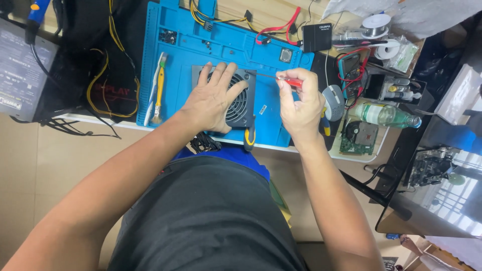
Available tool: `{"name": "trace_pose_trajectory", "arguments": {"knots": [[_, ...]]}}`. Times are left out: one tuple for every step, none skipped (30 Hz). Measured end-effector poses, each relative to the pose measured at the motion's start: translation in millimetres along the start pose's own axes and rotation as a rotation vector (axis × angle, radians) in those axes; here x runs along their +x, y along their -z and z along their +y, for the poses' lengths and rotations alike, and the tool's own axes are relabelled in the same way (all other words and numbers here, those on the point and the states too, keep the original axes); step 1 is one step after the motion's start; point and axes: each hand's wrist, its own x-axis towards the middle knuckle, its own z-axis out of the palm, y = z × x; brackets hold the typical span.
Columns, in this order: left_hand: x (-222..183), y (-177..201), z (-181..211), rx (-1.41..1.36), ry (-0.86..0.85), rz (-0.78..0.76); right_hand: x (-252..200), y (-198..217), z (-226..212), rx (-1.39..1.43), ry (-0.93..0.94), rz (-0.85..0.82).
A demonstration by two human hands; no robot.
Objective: Securing the metal casing of a computer power supply unit with screws and then wiping it down with a red cloth.
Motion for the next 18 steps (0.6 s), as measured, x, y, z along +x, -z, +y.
{"name": "trace_pose_trajectory", "arguments": {"knots": [[0, -1, 0, -0.002, 0.0, 0.001, 0, -1, 0, -0.002, 0.001, -0.001], [0, -1, 0, -0.001, 0.001, 0.002, 0, -1, 1, -0.012, -0.004, -0.007], [0, -2, 0, 0.0, 0.003, 0.001, -1, -2, 1, -0.022, -0.01, -0.013], [0, -2, 1, -0.001, 0.003, 0.002, -1, -1, 1, -0.023, -0.01, -0.014], [0, -2, 1, 0.003, 0.005, 0.004, 0, -1, 1, -0.021, -0.006, -0.024], [0, -2, 1, 0.008, 0.007, 0.007, 0, -1, 1, -0.02, -0.002, -0.034], [0, -2, 0, 0.007, 0.007, 0.007, 1, -2, 2, -0.02, -0.002, -0.035], [-1, -3, 0, 0.007, 0.003, 0.018, 1, -2, 4, -0.027, 0.011, -0.042], [-1, -3, 0, 0.008, -0.001, 0.028, 1, -2, 6, -0.035, 0.025, -0.05], [-1, -3, 0, 0.007, -0.002, 0.028, 4, -1, 4, -0.036, 0.024, -0.05], [-1, -3, -1, 0.009, -0.006, 0.034, 6, 0, 2, -0.056, 0.031, -0.077], [-1, -4, -1, 0.012, -0.011, 0.04, 8, 1, 0, -0.075, 0.038, -0.104], [-2, -4, -1, 0.011, -0.01, 0.04, 11, 2, -1, -0.075, 0.038, -0.105], [-2, -4, 0, 0.003, -0.012, 0.046, 15, 3, -2, -0.095, 0.089, -0.156], [-2, -3, -1, -0.004, -0.016, 0.054, 20, 4, -3, -0.117, 0.141, -0.205], [-2, -2, -1, -0.004, -0.017, 0.055, 26, 4, -6, -0.118, 0.142, -0.204], [-2, -2, -1, -0.006, -0.015, 0.052, 32, 4, -10, -0.163, 0.19, -0.266], [-3, -2, 0, -0.009, -0.014, 0.049, 37, 4, -14, -0.207, 0.238, -0.328]]}}
